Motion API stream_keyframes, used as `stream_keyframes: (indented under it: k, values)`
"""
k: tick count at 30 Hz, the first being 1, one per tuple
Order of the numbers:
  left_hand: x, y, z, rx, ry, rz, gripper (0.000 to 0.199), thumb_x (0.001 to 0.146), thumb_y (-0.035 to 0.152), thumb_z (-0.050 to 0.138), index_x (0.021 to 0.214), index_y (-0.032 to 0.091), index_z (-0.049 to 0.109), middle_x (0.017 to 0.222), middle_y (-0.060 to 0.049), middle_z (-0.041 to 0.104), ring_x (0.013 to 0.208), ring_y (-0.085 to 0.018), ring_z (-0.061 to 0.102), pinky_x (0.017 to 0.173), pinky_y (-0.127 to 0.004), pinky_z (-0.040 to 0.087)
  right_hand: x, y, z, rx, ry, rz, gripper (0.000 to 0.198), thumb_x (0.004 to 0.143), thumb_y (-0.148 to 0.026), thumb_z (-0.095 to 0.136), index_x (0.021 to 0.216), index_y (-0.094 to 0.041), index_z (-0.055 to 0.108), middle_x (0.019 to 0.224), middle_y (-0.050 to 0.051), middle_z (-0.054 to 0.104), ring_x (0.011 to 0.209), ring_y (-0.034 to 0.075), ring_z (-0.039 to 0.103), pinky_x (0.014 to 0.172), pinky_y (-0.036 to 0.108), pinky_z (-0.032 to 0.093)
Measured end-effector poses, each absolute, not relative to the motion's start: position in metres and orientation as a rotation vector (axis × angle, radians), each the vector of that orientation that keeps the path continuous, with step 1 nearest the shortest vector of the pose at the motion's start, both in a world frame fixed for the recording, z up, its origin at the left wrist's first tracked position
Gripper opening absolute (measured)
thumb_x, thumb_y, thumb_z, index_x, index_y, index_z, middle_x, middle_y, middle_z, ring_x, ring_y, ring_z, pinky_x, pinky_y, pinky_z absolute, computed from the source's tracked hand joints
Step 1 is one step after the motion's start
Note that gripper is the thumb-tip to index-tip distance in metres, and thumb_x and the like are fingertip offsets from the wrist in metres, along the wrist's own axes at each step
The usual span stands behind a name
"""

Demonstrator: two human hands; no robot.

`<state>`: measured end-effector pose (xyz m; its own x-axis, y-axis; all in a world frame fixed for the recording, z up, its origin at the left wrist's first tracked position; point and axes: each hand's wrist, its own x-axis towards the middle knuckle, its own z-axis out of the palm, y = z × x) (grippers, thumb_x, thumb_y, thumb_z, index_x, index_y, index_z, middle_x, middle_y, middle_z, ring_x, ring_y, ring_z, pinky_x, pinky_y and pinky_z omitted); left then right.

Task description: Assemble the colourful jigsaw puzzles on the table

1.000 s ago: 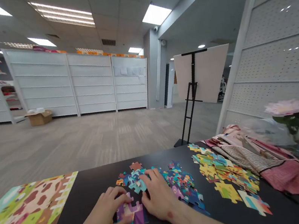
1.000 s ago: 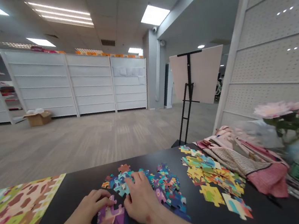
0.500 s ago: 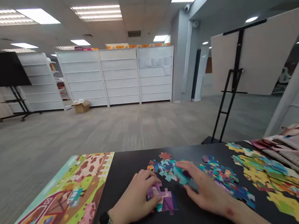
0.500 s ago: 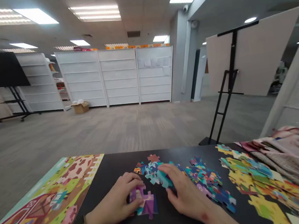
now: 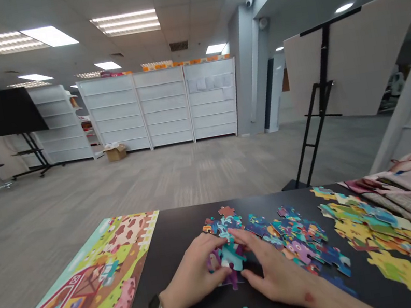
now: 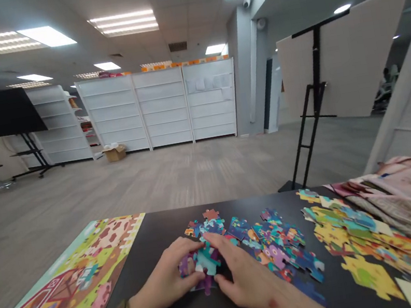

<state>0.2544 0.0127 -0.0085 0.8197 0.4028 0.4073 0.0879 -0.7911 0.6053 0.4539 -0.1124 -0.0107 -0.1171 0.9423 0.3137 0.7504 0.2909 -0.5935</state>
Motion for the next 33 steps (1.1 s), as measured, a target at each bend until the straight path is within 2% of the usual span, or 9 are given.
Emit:
stream_keyframes:
  k: [6, 10, 14, 17, 20, 23, 25, 28, 33]
  values:
    - [0.252, 0.014, -0.013, 2.387, 0.500, 0.694, 0.053, 0.076, 0.013, 0.074, 0.124, 0.028, 0.059, 0.113, -0.002, 0.066, 0.103, -0.022, 0.061, 0.093, -0.034, 0.047, 0.455, -0.111, -0.011, -1.571, -1.789, 0.412, 0.077, 0.080, -0.013, 0.060, 0.151, -0.025, 0.033, 0.139, 0.012, 0.057, 0.113, 0.024, 0.064, 0.104, 0.044, 0.051]
    - [0.253, 0.015, -0.015, 2.361, 0.513, 0.693, 0.054, 0.075, 0.011, 0.073, 0.124, 0.028, 0.059, 0.109, -0.001, 0.066, 0.100, -0.021, 0.062, 0.090, -0.032, 0.047, 0.454, -0.110, -0.011, -1.549, -1.789, 0.387, 0.070, 0.083, -0.014, 0.057, 0.149, -0.024, 0.038, 0.126, 0.010, 0.064, 0.106, 0.022, 0.065, 0.099, 0.041, 0.052]
    - [0.255, 0.014, -0.013, 2.278, 0.503, 0.709, 0.048, 0.074, 0.011, 0.075, 0.118, 0.025, 0.060, 0.105, 0.000, 0.067, 0.096, -0.020, 0.063, 0.088, -0.029, 0.047, 0.451, -0.109, -0.008, -1.571, -1.758, 0.381, 0.060, 0.088, -0.018, 0.055, 0.146, -0.025, 0.043, 0.131, 0.009, 0.062, 0.107, 0.022, 0.064, 0.097, 0.039, 0.051]
    - [0.255, 0.012, -0.011, 2.254, 0.484, 0.670, 0.043, 0.075, 0.015, 0.077, 0.113, 0.024, 0.060, 0.101, 0.001, 0.067, 0.093, -0.019, 0.063, 0.087, -0.029, 0.048, 0.451, -0.107, -0.005, -1.570, -1.687, 0.429, 0.041, 0.092, -0.023, 0.052, 0.133, -0.023, 0.054, 0.109, 0.006, 0.069, 0.093, 0.020, 0.065, 0.086, 0.034, 0.052]
    - [0.252, 0.012, -0.008, 2.326, 0.401, 0.645, 0.052, 0.070, 0.022, 0.081, 0.116, 0.025, 0.057, 0.111, -0.002, 0.064, 0.101, -0.023, 0.061, 0.092, -0.033, 0.048, 0.457, -0.104, -0.004, -1.575, -1.602, 0.509, 0.020, 0.091, -0.022, 0.048, 0.102, -0.020, 0.065, 0.077, -0.001, 0.064, 0.070, 0.016, 0.059, 0.065, 0.025, 0.046]
    - [0.245, 0.020, -0.007, 2.369, 0.418, 0.765, 0.063, 0.079, 0.021, 0.069, 0.136, 0.025, 0.042, 0.124, -0.007, 0.057, 0.110, -0.024, 0.056, 0.098, -0.038, 0.046, 0.469, -0.104, -0.005, -1.644, -1.617, 0.465, 0.016, 0.082, -0.013, 0.048, 0.083, -0.020, 0.063, 0.062, -0.006, 0.052, 0.057, 0.012, 0.049, 0.056, 0.023, 0.035]
    - [0.240, 0.030, -0.008, 2.385, 0.480, 0.836, 0.064, 0.084, 0.017, 0.059, 0.142, 0.025, 0.034, 0.128, -0.008, 0.054, 0.112, -0.023, 0.055, 0.099, -0.039, 0.045, 0.475, -0.105, -0.006, -1.705, -1.695, 0.384, 0.020, 0.077, -0.009, 0.047, 0.080, -0.020, 0.063, 0.056, -0.007, 0.047, 0.053, 0.012, 0.044, 0.056, 0.023, 0.031]
    - [0.233, 0.043, -0.009, 2.443, 0.506, 0.786, 0.062, 0.085, 0.015, 0.055, 0.142, 0.024, 0.034, 0.127, -0.008, 0.055, 0.111, -0.023, 0.056, 0.099, -0.039, 0.045, 0.477, -0.106, -0.006, -1.760, -1.764, 0.340, 0.024, 0.076, -0.008, 0.045, 0.080, -0.021, 0.065, 0.054, -0.007, 0.048, 0.051, 0.012, 0.044, 0.055, 0.024, 0.028]
    - [0.227, 0.053, -0.007, 2.551, 0.385, 0.608, 0.056, 0.080, 0.019, 0.063, 0.134, 0.026, 0.048, 0.128, -0.006, 0.057, 0.116, -0.024, 0.054, 0.104, -0.038, 0.042, 0.472, -0.106, -0.005, -1.742, -1.743, 0.410, 0.022, 0.076, -0.009, 0.045, 0.079, -0.021, 0.064, 0.056, -0.006, 0.050, 0.052, 0.012, 0.044, 0.053, 0.023, 0.028]
